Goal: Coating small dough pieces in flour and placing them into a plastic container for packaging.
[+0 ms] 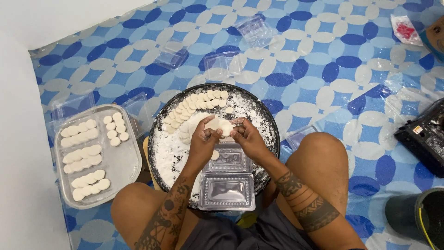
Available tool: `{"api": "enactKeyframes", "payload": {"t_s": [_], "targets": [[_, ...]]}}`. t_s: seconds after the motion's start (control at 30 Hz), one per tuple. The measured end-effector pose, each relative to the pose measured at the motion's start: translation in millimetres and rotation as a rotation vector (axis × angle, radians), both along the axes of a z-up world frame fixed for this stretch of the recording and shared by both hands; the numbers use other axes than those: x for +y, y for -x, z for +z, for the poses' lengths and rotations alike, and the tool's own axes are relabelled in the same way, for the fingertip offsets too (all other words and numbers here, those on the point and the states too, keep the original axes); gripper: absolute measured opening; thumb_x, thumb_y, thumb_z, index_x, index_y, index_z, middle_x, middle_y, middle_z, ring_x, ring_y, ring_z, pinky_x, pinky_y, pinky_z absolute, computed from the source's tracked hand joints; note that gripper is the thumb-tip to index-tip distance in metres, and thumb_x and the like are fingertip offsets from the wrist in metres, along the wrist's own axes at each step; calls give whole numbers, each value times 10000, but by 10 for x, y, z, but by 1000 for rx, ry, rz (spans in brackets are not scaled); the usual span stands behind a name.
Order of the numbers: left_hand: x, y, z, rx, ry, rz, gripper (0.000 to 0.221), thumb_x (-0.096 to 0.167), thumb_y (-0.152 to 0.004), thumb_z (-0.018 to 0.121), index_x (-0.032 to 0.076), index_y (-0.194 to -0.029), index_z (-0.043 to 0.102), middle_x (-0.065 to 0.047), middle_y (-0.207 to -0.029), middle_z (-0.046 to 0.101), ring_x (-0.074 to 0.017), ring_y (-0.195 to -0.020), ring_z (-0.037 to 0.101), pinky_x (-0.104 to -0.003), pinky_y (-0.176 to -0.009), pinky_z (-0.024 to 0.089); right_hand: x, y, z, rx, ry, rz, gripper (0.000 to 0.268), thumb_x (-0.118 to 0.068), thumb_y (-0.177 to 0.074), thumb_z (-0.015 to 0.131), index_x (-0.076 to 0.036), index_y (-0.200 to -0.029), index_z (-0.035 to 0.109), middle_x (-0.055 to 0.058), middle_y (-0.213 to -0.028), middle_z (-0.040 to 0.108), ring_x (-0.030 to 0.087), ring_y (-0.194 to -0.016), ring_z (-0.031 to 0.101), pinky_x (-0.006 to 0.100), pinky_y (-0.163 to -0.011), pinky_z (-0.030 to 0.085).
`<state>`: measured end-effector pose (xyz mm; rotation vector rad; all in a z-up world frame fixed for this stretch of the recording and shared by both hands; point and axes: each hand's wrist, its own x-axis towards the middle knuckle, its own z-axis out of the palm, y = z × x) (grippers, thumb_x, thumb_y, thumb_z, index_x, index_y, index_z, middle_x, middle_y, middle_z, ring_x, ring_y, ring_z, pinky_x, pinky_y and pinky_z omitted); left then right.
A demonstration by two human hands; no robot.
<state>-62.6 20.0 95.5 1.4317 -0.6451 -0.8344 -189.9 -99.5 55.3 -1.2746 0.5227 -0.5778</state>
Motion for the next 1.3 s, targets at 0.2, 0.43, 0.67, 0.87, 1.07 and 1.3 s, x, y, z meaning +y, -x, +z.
{"api": "enactKeyframes", "payload": {"t_s": [0.2, 0.43, 0.67, 0.87, 1.07, 1.3], "targets": [[2, -17, -328, -487, -6, -8, 496, 153, -913, 768, 85, -1390, 651, -187, -1130, 685, -280, -958, 719, -387, -900, 536, -18, 20, 244, 50, 115, -62, 236, -32, -953, 612, -20, -1175, 693, 89, -837, 692, 96, -700, 531, 222, -659, 448], [-29, -14, -356, -212, 12, 108, 317, 115, -931, 752, 22, -1234, 732, -124, -986, 756, -170, -897, 724, -331, -882, 568, 10, -58, 140, 35, 72, -71, 265, -81, -930, 665, -18, -1185, 699, 98, -817, 679, 96, -709, 561, 241, -671, 482], [-54, -113, -545, 202, -81, 101, 372, 307, -929, 770, 26, -1171, 749, -85, -899, 740, -134, -826, 713, -294, -773, 590, 40, -138, 267, 131, 139, -56, 158, -105, -940, 690, -6, -1047, 751, 35, -706, 640, 71, -674, 511, 214, -621, 423], [4, -51, -260, 306, -167, 73, 336, 333, -871, 829, 37, -1022, 783, -69, -818, 706, -111, -728, 661, -243, -650, 567, -17, -205, 233, 143, 178, 3, 162, -66, -950, 650, -1, -1061, 748, 60, -720, 657, 99, -705, 513, 258, -655, 438], [-60, -150, -735, 325, -96, 117, 255, 215, -861, 859, 5, -956, 752, -71, -792, 671, -123, -760, 655, -239, -707, 534, -23, -279, 245, 180, 173, 23, 192, -38, -969, 599, 20, -1094, 733, 92, -737, 672, 138, -716, 517, 289, -683, 461], [-108, -192, -280, 152, -130, 219, 181, 147, -856, 853, 2, -886, 748, -31, -702, 607, -74, -697, 545, -232, -645, 444, -7, -329, 167, 228, 52, 22, 200, -124, -892, 713, -20, -1055, 767, 40, -705, 653, 80, -661, 527, 229, -631, 413]]}}
